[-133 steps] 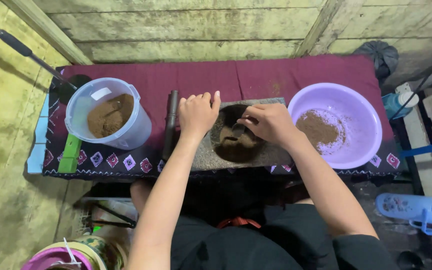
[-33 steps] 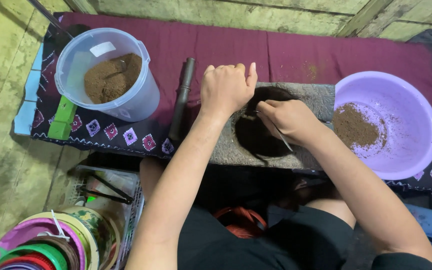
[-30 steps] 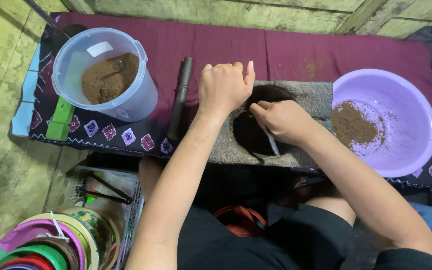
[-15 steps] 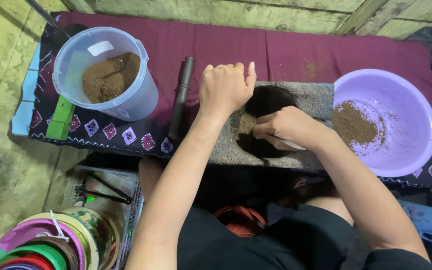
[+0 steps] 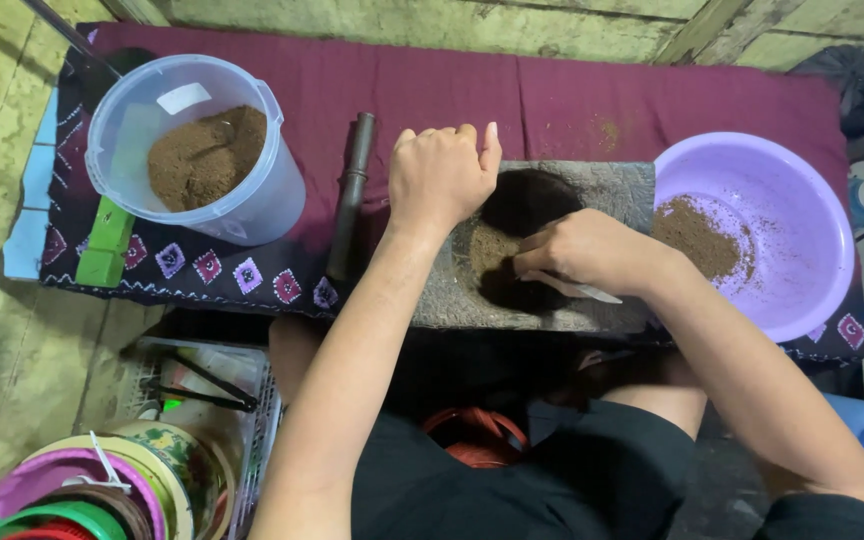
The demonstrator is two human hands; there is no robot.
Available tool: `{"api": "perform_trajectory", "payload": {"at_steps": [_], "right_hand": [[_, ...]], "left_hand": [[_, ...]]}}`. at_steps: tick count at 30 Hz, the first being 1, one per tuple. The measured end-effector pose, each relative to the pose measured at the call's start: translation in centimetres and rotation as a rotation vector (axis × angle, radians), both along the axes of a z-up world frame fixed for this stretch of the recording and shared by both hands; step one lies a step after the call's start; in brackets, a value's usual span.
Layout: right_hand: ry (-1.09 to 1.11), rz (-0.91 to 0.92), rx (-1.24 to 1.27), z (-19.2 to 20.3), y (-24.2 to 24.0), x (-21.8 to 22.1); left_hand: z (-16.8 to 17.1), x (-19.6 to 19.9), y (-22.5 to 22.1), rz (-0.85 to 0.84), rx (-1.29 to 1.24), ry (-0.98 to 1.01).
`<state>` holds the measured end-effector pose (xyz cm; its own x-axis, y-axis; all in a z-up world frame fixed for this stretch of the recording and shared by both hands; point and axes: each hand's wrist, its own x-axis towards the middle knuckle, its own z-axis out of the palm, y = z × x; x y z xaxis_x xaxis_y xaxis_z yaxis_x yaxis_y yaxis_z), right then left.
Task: Scooping brown powder from a stone mortar into a plastic bowl using a spoon.
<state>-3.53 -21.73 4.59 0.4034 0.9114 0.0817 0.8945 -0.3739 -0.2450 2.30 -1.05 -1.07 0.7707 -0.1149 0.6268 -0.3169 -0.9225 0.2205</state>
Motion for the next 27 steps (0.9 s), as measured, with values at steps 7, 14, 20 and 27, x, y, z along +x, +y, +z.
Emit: {"api": "perform_trajectory", "payload": {"at_steps": [7,14,20,27], "right_hand": [[-0.24,-0.153,0.059,-5.5,-1.5,1.6],[-0.316,-0.178,-0.143,-3.9,-0.6,0.1],[-0.302,-0.168,-0.194,-1.8,-1.5,-0.2],[-0.518,-0.204,-0.139,-7.4,-1.9,1.8]], "left_hand": [[-0.1,-0.2,0.0,0.01,-0.001,-0.006],[0.1,-0.1,0.0,0.004,-0.016,-0.017],[-0.3,-0.1,-0.1,0.003,-0.017,-0.034],[-0.3,-0.2,-0.2,0.014,-0.013,-0.044]]}}
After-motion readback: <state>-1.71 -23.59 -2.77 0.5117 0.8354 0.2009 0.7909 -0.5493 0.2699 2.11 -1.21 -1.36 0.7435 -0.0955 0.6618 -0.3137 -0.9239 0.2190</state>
